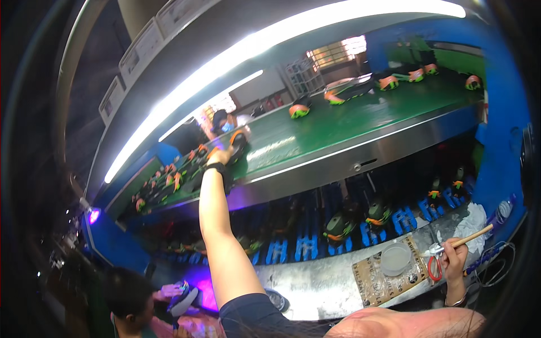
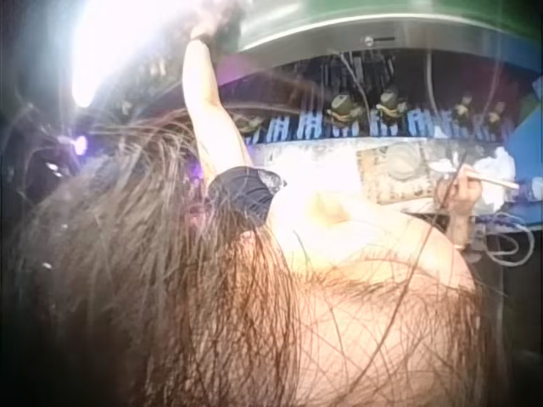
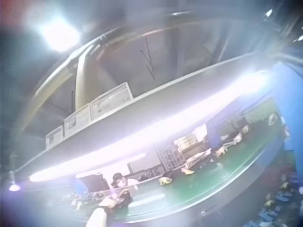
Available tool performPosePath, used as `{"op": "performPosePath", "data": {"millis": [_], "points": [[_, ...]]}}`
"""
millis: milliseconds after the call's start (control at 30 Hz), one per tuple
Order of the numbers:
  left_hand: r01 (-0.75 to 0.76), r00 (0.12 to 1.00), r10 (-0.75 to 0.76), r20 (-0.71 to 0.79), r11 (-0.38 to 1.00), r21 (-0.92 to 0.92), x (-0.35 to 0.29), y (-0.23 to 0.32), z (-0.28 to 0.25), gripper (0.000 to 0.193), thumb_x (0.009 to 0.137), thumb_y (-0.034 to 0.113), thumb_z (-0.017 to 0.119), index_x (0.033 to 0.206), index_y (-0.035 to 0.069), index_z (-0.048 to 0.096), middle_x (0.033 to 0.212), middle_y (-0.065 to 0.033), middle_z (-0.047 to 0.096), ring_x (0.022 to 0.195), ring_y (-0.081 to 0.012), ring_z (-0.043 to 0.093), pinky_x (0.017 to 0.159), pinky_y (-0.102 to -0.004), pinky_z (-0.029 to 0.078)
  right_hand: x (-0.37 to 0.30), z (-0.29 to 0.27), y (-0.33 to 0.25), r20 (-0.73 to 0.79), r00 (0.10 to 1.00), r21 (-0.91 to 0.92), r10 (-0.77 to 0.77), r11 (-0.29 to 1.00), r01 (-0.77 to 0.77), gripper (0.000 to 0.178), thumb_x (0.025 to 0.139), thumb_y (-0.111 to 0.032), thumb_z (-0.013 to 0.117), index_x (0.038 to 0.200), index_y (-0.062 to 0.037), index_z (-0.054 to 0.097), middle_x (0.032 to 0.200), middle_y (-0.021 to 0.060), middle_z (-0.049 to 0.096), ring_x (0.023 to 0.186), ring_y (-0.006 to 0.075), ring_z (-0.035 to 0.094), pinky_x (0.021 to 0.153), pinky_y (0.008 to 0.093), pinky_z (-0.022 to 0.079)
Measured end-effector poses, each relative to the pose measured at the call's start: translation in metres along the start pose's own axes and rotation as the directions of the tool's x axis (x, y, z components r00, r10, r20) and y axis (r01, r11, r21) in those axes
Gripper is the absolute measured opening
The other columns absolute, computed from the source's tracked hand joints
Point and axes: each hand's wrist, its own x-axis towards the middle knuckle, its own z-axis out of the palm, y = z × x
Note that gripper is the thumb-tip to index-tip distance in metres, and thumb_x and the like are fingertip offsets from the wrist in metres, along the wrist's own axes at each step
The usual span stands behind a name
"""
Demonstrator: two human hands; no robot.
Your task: Apply adhesive to the edges and surfaces of shoe soles using a brush.
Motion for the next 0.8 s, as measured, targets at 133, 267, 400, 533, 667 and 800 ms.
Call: {"op": "performPosePath", "data": {"millis": [133,267,400,533,667,800], "points": [[-0.021,0.988,0.043,-0.147,0.989,0.148,0.026,-0.006,0.009,0.063,0.057,0.049,0.066,0.092,-0.002,0.057,0.095,-0.0164,0.057,0.092,-0.0253,0.054,0.079,-0.0309,0.041,0.016,-0.024,-0.008,-0.027,0.999,0.015,-0.042,0.999,0.042,0.010,0.076,-0.009,0.051,0.073,-0.0005,0.047,0.045,-0.0006,0.038,0.031,0.0040,0.031,0.030,0.0174,0.023],[-0.050,0.918,-0.001,-0.397,0.992,-0.117,-0.003,0.009,-0.018,0.036,0.055,0.022,0.071,0.079,-0.001,0.057,0.084,-0.0174,0.059,0.072,-0.0219,0.060,0.061,-0.0313,0.048,0.012,-0.029,-0.004,-0.098,0.995,-0.009,-0.036,0.999,0.035,0.011,0.077,-0.009,0.051,0.072,-0.0003,0.047,0.045,-0.0007,0.038,0.032,0.0039,0.030,0.030,0.0176,0.022],[-0.304,0.731,0.044,-0.681,0.914,-0.267,-0.049,0.015,-0.040,0.036,0.056,-0.003,0.051,0.092,0.001,0.050,0.071,-0.0114,0.050,0.056,-0.0246,0.054,0.048,-0.0342,0.046,0.018,-0.021,-0.004,-0.033,0.999,0.005,0.022,1.000,-0.021,0.012,0.077,-0.010,0.052,0.072,-0.0003,0.048,0.045,-0.0007,0.039,0.033,0.0036,0.030,0.030,0.0178,0.022],[-0.642,0.428,0.419,-0.801,0.765,0.057,-0.116,0.033,-0.047,0.048,0.053,-0.008,0.043,0.101,0.002,0.048,0.076,-0.0102,0.044,0.070,-0.0243,0.045,0.069,-0.0342,0.039,0.022,-0.015,0.001,0.027,0.998,0.003,0.062,0.998,-0.062,0.011,0.076,-0.011,0.053,0.073,-0.0005,0.048,0.047,-0.0002,0.040,0.034,0.0032,0.031,0.032,0.0168,0.022],[-0.818,0.303,0.644,-0.702,0.553,0.155,-0.176,0.079,-0.033,0.044,0.053,-0.002,0.052,0.097,0.002,0.051,0.089,-0.0142,0.048,0.086,-0.0293,0.048,0.077,-0.0363,0.040,0.018,-0.010,-0.004,0.032,0.997,0.006,0.075,0.997,-0.076,0.011,0.076,-0.010,0.053,0.073,-0.0005,0.049,0.047,-0.0003,0.040,0.035,0.0031,0.033,0.033,0.0164,0.024],[-0.895,0.288,0.722,-0.629,0.437,0.091,-0.197,0.112,-0.013,0.053,0.055,0.002,0.059,0.106,0.000,0.043,0.103,-0.0194,0.049,0.098,-0.0343,0.047,0.082,-0.0370,0.039,0.010,-0.017,-0.007,0.036,0.999,0.033,0.038,0.999,-0.039,0.011,0.077,-0.010,0.051,0.072,0.0001,0.050,0.048,-0.0002,0.041,0.035,0.0032,0.033,0.033,0.0164,0.023]]}}
